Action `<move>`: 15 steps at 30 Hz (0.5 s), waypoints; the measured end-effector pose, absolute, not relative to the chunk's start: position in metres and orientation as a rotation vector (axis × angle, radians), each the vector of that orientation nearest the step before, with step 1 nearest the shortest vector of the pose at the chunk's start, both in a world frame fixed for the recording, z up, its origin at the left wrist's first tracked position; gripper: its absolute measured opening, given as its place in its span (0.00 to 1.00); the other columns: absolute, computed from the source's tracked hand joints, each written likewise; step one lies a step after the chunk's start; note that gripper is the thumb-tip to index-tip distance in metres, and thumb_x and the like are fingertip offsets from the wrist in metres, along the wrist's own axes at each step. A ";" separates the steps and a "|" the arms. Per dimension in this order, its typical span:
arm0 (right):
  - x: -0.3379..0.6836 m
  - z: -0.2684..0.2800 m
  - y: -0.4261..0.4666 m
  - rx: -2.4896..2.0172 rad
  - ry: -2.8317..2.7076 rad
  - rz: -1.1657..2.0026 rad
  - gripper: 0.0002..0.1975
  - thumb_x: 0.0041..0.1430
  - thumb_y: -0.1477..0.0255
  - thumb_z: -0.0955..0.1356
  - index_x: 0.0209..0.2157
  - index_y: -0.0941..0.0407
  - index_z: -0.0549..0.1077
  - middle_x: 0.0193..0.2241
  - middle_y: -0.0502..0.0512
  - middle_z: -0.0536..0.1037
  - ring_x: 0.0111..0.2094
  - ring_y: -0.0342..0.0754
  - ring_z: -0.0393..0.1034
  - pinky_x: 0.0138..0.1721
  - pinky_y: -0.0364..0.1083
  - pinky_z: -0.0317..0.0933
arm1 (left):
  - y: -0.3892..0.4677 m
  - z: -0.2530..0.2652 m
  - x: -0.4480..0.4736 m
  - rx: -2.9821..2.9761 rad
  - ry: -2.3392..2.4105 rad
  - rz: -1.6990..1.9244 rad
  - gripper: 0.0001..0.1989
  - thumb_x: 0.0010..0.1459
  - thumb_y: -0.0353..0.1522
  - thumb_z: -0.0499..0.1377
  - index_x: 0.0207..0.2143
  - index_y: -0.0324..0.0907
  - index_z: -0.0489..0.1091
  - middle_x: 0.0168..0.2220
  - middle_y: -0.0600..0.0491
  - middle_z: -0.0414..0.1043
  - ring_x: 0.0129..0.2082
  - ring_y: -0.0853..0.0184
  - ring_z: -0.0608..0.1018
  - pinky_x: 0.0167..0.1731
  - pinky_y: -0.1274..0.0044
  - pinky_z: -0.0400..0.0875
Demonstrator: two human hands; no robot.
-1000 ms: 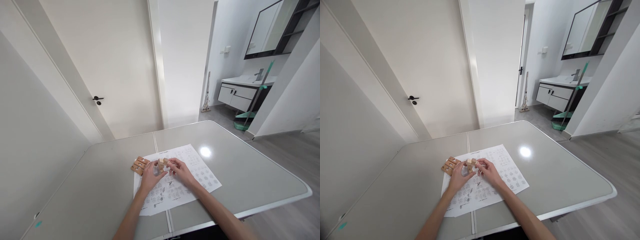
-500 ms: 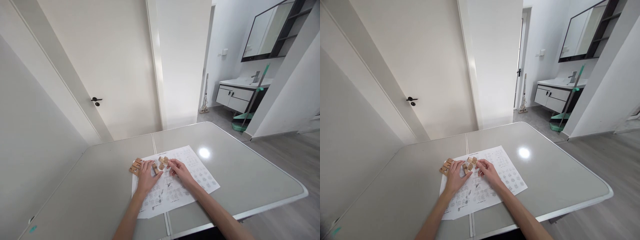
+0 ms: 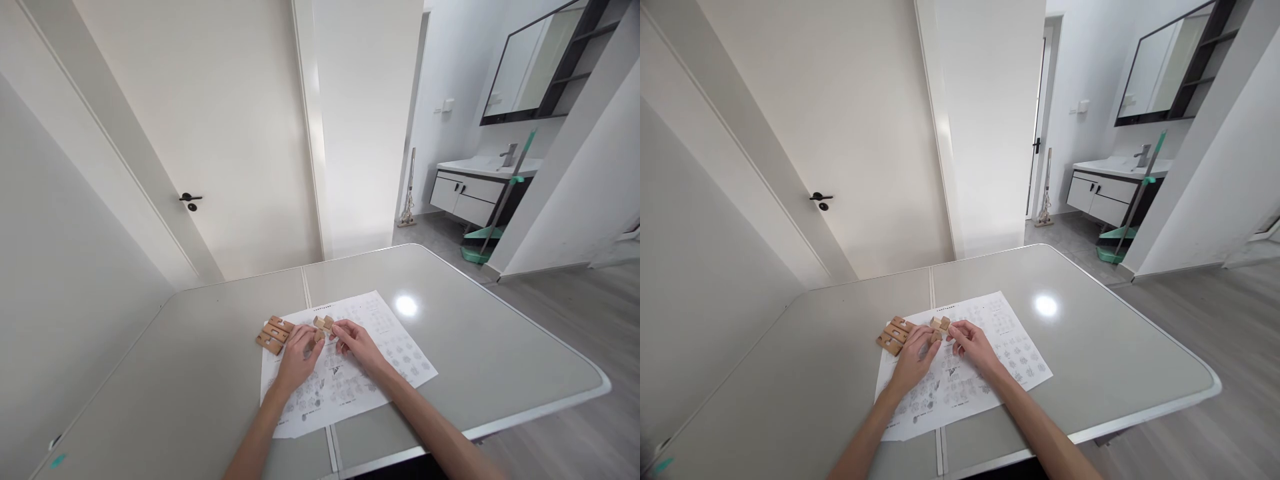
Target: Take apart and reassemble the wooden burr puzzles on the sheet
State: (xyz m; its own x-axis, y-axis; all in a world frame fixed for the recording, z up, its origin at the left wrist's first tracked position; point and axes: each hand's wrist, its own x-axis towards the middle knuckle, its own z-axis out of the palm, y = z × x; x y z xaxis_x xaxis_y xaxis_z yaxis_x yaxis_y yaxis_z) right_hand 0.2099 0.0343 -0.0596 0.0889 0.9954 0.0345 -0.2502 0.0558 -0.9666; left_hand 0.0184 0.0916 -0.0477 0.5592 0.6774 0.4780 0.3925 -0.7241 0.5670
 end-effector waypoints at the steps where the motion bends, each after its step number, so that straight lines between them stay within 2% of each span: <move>1: 0.210 -0.059 0.034 -1.029 -0.986 1.226 0.28 0.54 0.44 0.71 0.40 0.55 0.75 0.33 0.54 0.79 0.23 0.44 0.68 0.24 0.44 0.59 | 0.091 -0.047 0.019 2.385 0.871 0.991 0.09 0.68 0.38 0.55 0.39 0.45 0.73 0.43 0.47 0.75 0.49 0.56 0.74 0.52 0.63 0.70; 8: 0.207 -0.060 0.034 -1.035 -1.034 1.249 0.27 0.53 0.45 0.72 0.38 0.55 0.75 0.31 0.54 0.80 0.21 0.43 0.68 0.24 0.44 0.59 | 0.092 -0.046 0.021 2.341 0.885 1.025 0.11 0.68 0.38 0.55 0.34 0.45 0.71 0.38 0.48 0.74 0.45 0.57 0.75 0.49 0.65 0.71; 15: 0.207 -0.062 0.034 -1.018 -1.054 1.257 0.27 0.55 0.44 0.71 0.37 0.55 0.75 0.31 0.53 0.79 0.22 0.43 0.68 0.24 0.44 0.60 | 0.091 -0.043 0.021 2.333 0.867 1.016 0.10 0.68 0.38 0.54 0.35 0.45 0.72 0.38 0.48 0.75 0.45 0.57 0.75 0.48 0.66 0.71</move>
